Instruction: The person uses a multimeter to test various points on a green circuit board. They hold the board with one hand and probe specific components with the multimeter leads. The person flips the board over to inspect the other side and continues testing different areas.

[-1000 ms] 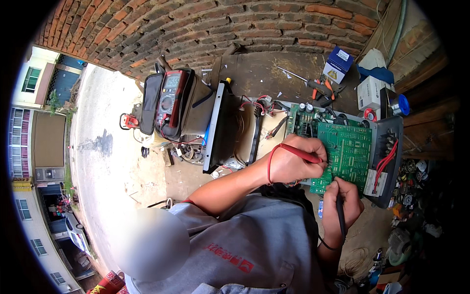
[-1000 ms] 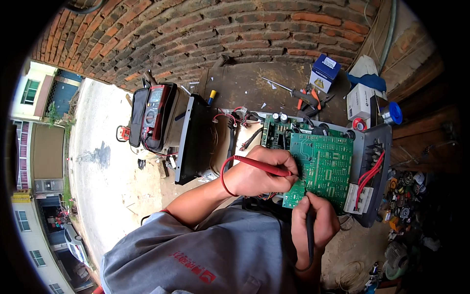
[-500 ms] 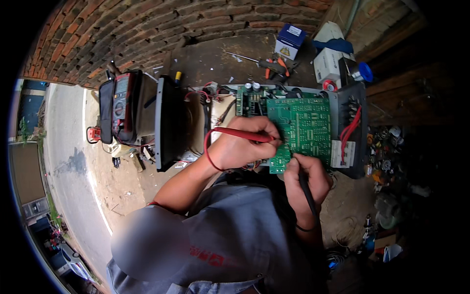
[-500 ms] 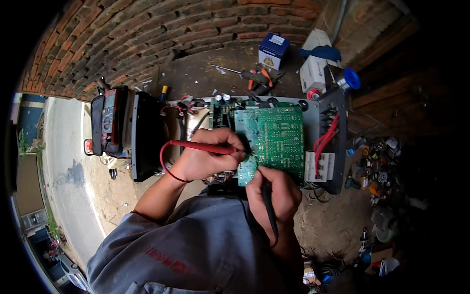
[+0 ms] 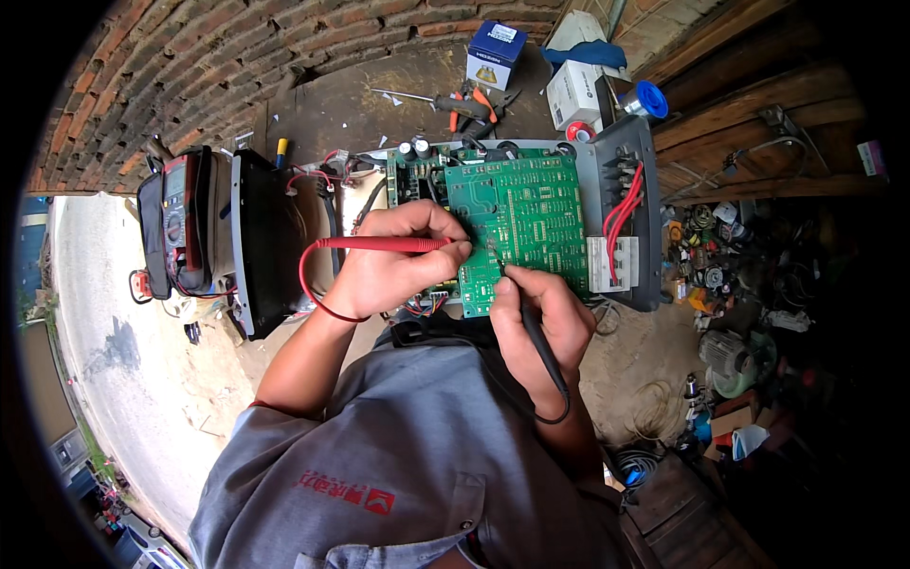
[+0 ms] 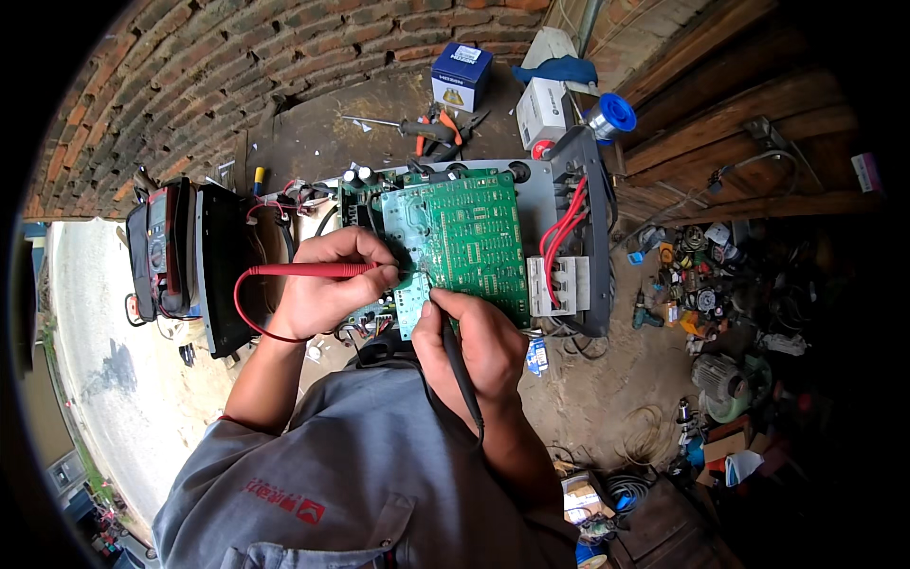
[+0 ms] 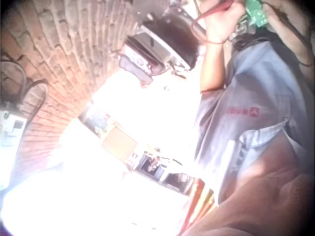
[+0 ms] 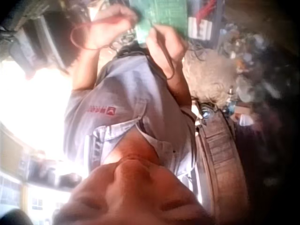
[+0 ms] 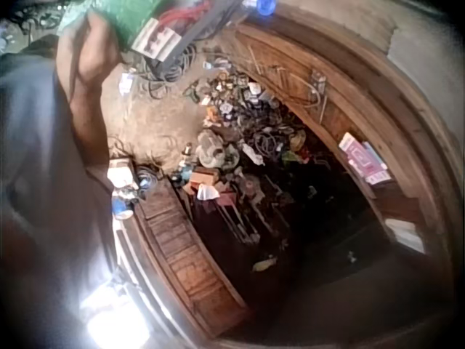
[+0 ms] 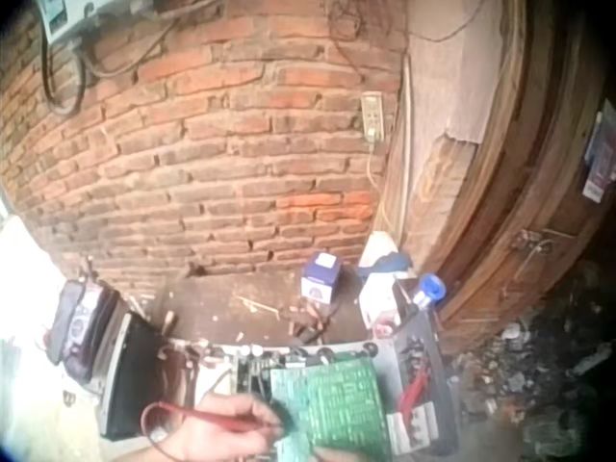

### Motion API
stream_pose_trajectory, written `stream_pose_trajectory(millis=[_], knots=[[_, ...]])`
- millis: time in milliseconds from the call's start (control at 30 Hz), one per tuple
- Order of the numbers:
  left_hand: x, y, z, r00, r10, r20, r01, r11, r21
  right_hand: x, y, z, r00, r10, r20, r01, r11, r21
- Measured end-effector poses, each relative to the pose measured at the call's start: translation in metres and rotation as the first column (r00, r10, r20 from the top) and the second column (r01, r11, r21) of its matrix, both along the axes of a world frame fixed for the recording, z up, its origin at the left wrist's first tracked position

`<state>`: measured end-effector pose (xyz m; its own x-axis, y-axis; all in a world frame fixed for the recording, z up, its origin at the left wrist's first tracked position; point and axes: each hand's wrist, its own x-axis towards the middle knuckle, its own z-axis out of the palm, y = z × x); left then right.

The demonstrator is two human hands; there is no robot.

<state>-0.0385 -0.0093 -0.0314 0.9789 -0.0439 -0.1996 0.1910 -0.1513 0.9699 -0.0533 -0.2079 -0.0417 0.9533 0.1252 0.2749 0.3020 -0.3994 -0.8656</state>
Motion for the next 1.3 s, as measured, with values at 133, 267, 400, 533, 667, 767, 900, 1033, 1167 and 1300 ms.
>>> stream_pose_trajectory(millis=[133,267,400,533,667,767,900,1033,1167,1300], knots=[[0.000,0.000,0.001,1.000,0.000,-0.008,0.000,1.000,-0.018,0.001,0.000,0.002,1.000,0.005,-0.005,-0.005,1.000,0.004],[0.001,-0.002,0.002,1.000,-0.001,0.004,0.001,1.000,-0.007,0.000,0.000,0.003,1.000,-0.001,-0.017,0.001,1.000,0.005],[0.001,-0.003,0.003,1.000,-0.002,-0.018,0.002,1.000,-0.012,0.001,0.001,0.004,1.000,0.003,-0.017,-0.003,1.000,-0.009],[0.001,-0.004,0.002,1.000,0.001,-0.012,-0.001,1.000,-0.009,0.003,0.001,0.006,0.999,0.010,-0.032,-0.011,0.999,-0.034],[0.001,-0.004,0.002,1.000,0.002,-0.009,-0.002,1.000,-0.014,0.003,0.001,0.006,0.999,0.009,-0.032,-0.010,0.999,-0.034],[0.002,-0.004,0.002,1.000,-0.004,-0.008,0.004,1.000,-0.007,0.002,0.000,0.004,0.999,0.007,-0.031,-0.007,1.000,-0.020],[0.002,-0.004,0.004,1.000,-0.007,-0.006,0.008,1.000,0.007,0.003,0.001,0.004,1.000,0.008,-0.016,-0.009,1.000,-0.023],[0.001,-0.006,0.001,1.000,0.015,0.027,-0.016,0.999,0.029,0.003,0.002,0.005,1.000,0.014,-0.017,-0.015,0.999,-0.041],[0.001,-0.009,0.004,0.998,0.025,0.050,-0.031,0.994,0.104,0.003,0.002,0.005,1.000,0.012,0.021,-0.010,0.998,-0.055],[0.001,-0.010,0.006,0.998,0.025,0.049,-0.030,0.994,0.103,0.002,0.001,0.002,1.000,0.007,0.017,-0.006,0.998,-0.062]])
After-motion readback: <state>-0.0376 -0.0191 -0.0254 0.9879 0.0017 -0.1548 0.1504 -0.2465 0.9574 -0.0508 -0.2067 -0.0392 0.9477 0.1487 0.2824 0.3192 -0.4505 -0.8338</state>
